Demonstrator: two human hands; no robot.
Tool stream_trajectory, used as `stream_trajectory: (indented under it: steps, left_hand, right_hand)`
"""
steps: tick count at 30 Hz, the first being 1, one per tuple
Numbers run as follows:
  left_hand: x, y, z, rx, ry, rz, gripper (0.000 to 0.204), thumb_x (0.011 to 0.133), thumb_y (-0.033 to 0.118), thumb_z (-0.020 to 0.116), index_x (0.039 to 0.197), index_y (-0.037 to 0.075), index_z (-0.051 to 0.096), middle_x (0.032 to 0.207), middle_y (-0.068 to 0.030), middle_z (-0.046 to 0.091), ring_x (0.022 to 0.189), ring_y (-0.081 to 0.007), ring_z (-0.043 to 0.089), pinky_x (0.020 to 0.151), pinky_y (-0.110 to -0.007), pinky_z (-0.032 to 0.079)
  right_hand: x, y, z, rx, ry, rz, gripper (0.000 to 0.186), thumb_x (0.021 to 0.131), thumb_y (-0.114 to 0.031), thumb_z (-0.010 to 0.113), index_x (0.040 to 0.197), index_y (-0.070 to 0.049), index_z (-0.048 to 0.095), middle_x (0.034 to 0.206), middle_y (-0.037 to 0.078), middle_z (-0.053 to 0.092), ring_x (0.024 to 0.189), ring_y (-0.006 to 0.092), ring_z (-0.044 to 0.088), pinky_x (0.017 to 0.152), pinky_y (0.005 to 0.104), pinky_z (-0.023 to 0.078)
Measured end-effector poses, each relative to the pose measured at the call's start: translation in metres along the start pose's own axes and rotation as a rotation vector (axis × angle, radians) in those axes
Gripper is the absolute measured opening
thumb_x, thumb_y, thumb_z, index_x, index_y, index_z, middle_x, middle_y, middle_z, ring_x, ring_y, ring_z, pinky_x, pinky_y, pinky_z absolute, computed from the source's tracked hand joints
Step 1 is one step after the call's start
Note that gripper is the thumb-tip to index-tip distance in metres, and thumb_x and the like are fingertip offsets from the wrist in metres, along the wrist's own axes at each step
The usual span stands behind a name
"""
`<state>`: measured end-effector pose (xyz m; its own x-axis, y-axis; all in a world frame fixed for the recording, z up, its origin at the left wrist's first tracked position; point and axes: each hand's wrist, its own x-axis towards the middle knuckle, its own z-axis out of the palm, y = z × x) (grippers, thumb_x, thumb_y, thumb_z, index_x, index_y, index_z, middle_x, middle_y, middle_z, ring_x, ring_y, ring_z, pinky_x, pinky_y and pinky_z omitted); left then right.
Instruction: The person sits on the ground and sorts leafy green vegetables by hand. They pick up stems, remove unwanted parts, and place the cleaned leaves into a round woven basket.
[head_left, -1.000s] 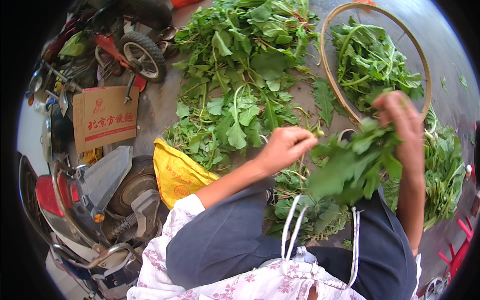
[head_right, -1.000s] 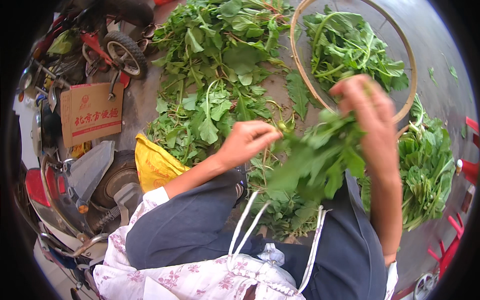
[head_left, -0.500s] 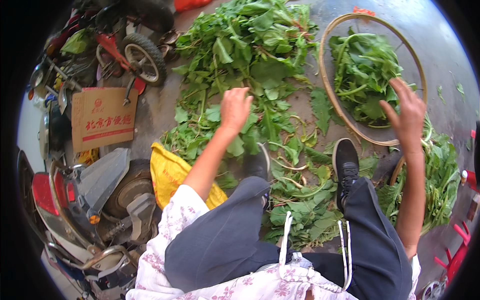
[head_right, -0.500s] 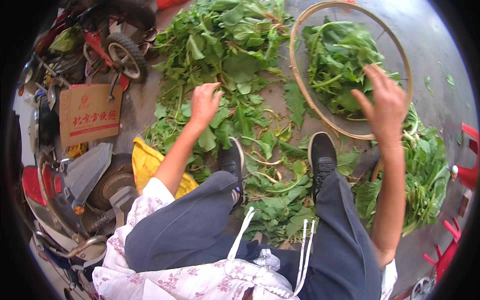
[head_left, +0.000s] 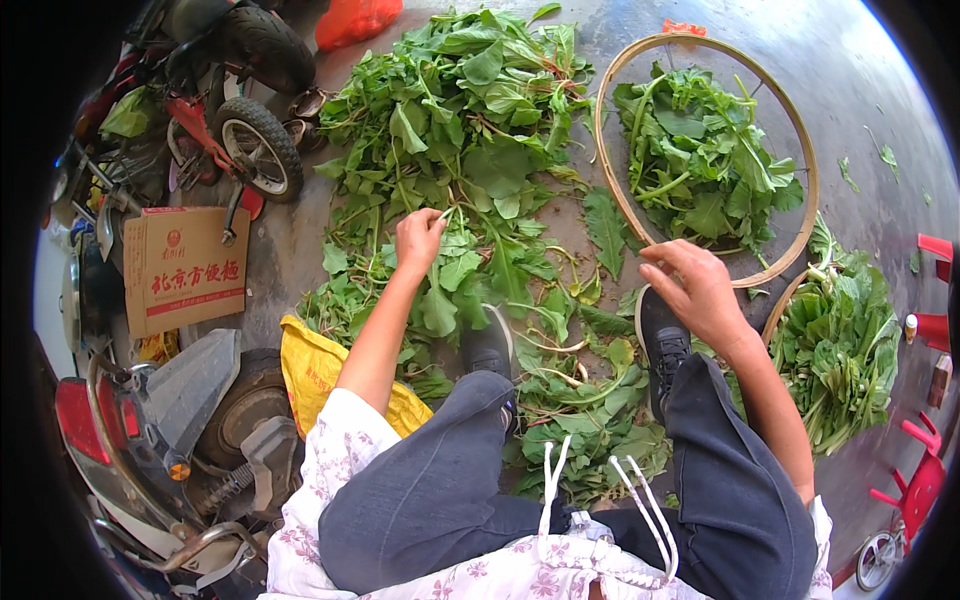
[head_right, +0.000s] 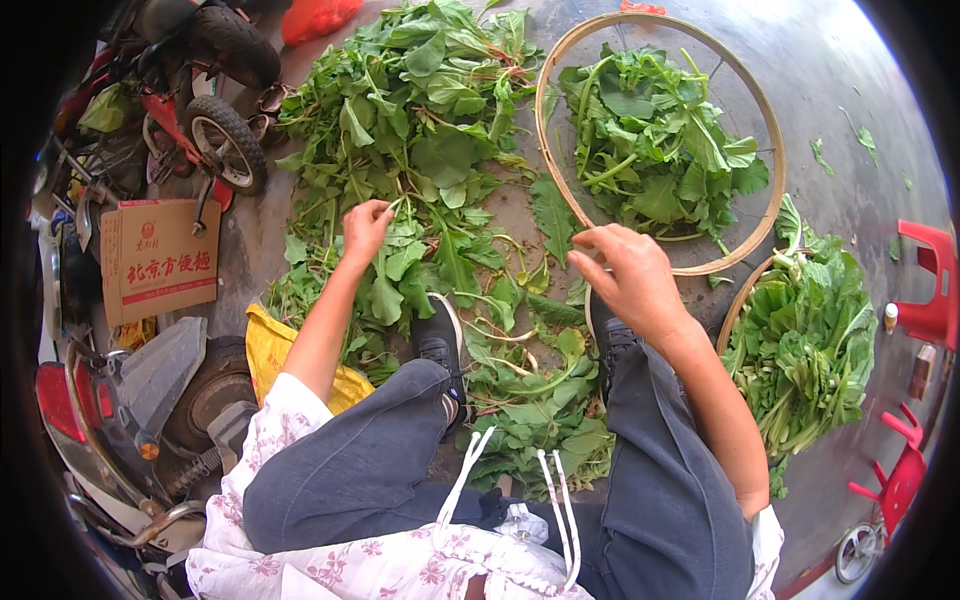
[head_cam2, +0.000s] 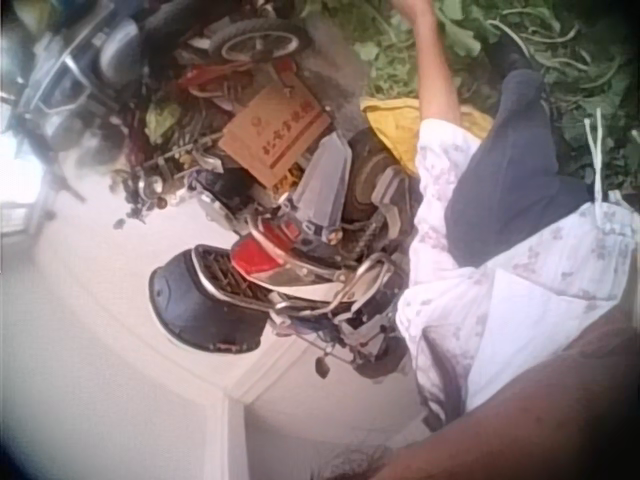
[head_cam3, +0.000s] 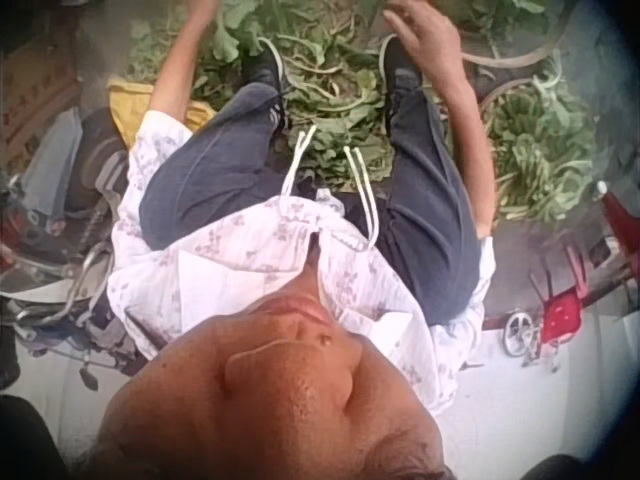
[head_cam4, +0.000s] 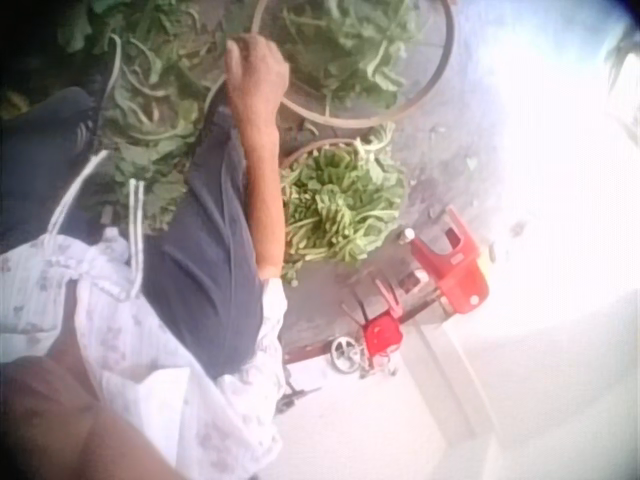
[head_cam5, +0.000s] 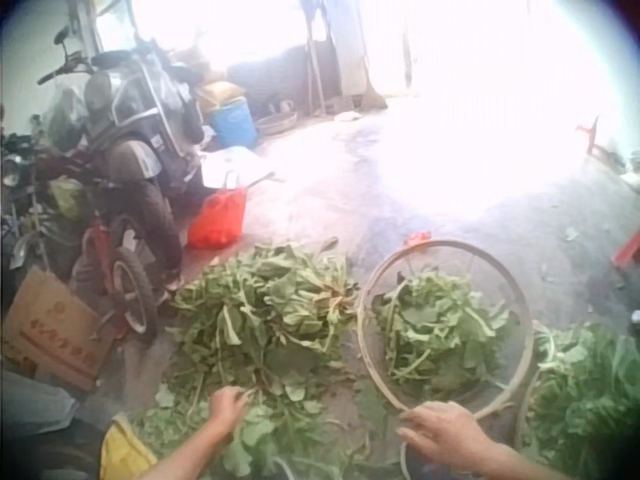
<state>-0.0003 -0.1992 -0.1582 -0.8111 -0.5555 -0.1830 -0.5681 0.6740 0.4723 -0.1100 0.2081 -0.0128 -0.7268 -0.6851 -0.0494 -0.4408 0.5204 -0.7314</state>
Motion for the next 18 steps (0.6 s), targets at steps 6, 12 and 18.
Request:
stream_trajectory:
  steps: [6,12,18]
  left_hand:
    - [-0.038,0.056,-0.058,-0.877,0.061,0.018,0.015,0.093,0.007,0.063,0.107,0.003,0.066,0.107,-0.0041,0.067,0.094,-0.0096,0.061,0.083,-0.024,0.049]
    - [-0.068,0.081,-0.116,-0.945,-0.063,-0.023,0.014,0.096,0.01,0.059,0.108,0.004,0.061,0.114,-0.0085,0.067,0.096,-0.0158,0.067,0.078,-0.025,0.05]
    - [-0.102,0.167,-0.105,-1.284,-0.31,0.019,0.011,0.096,0.009,0.058,0.106,0.004,0.061,0.121,-0.0102,0.063,0.096,-0.0192,0.068,0.074,-0.026,0.053]
  right_hand:
    - [-0.002,-0.012,0.001,0.172,-0.117,0.043,0.022,0.092,-0.015,0.064,0.105,0.002,0.066,0.086,0.012,0.066,0.071,0.018,0.061,0.063,0.0301,0.048]
    - [0.003,-0.042,-0.001,0.261,-0.186,-0.009,0.021,0.094,-0.016,0.061,0.103,0.002,0.067,0.081,0.011,0.063,0.067,0.0173,0.056,0.061,0.0312,0.045]
    - [0.007,-0.062,-0.005,0.396,-0.133,-0.049,0.019,0.093,-0.016,0.063,0.103,-0.001,0.068,0.086,0.011,0.065,0.068,0.0206,0.06,0.062,0.0318,0.046]
